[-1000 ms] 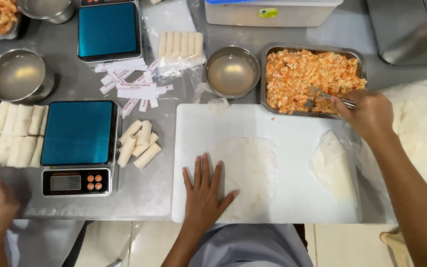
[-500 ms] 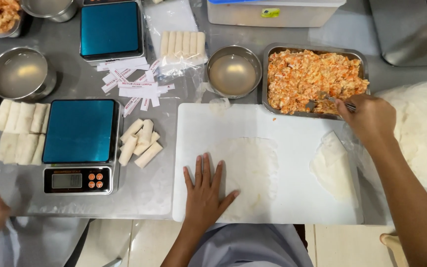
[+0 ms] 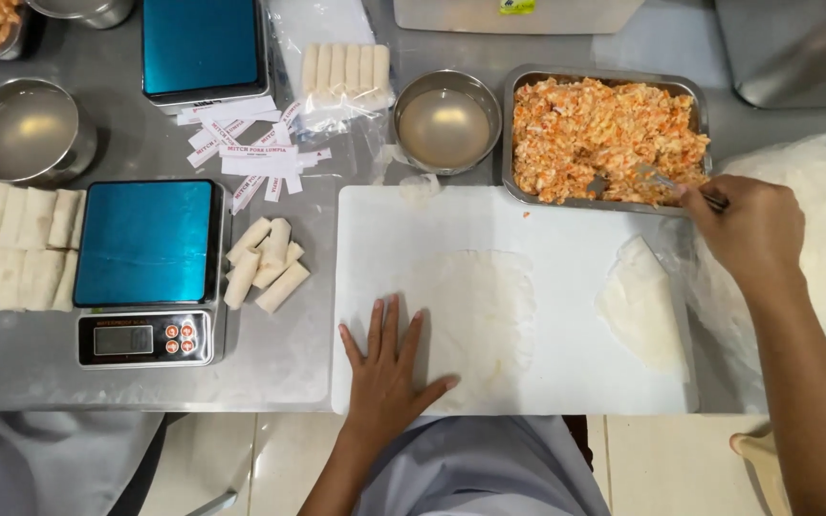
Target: A person is seen preparing and rolling spring rolls on a white cutting board at a stainless steel table, using a fork to add filling.
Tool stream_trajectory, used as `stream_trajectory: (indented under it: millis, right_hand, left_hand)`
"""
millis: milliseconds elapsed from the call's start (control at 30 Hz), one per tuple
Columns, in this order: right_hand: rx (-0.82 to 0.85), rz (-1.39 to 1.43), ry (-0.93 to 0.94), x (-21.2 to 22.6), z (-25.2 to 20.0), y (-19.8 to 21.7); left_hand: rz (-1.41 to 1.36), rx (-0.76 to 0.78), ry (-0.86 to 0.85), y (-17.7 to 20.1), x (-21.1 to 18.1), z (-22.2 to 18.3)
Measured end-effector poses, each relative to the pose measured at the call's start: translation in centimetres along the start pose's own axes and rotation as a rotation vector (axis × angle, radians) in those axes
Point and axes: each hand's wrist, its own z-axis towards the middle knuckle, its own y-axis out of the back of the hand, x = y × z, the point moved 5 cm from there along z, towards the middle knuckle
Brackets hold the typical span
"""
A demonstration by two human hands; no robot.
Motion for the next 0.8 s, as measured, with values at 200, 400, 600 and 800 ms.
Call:
stream_trajectory:
  millis: [200,400,600,800]
  right_hand:
    - [-0.011,-0.313,0.096,0.5,2.3,-4.2]
    - [-0.005,0.379,0.014,4.6,0.3,2.3]
    - [0.368,0.621,0.056,9.3,-4.9,1.0]
    - [0.626,0.521,0.337,17.0,-12.5,-4.5]
  left_hand:
    - [0.007,0.0,0.026,1.0,0.2,-0.8]
    - [-0.032,-0.005,0.031,1.1,0.2,-0.8]
    - [-0.317,0.007,-0.026,2.3,-0.5,-1.2]
    - [-0.416,-0.029,-0.059,2.5,-0.7,-1.4]
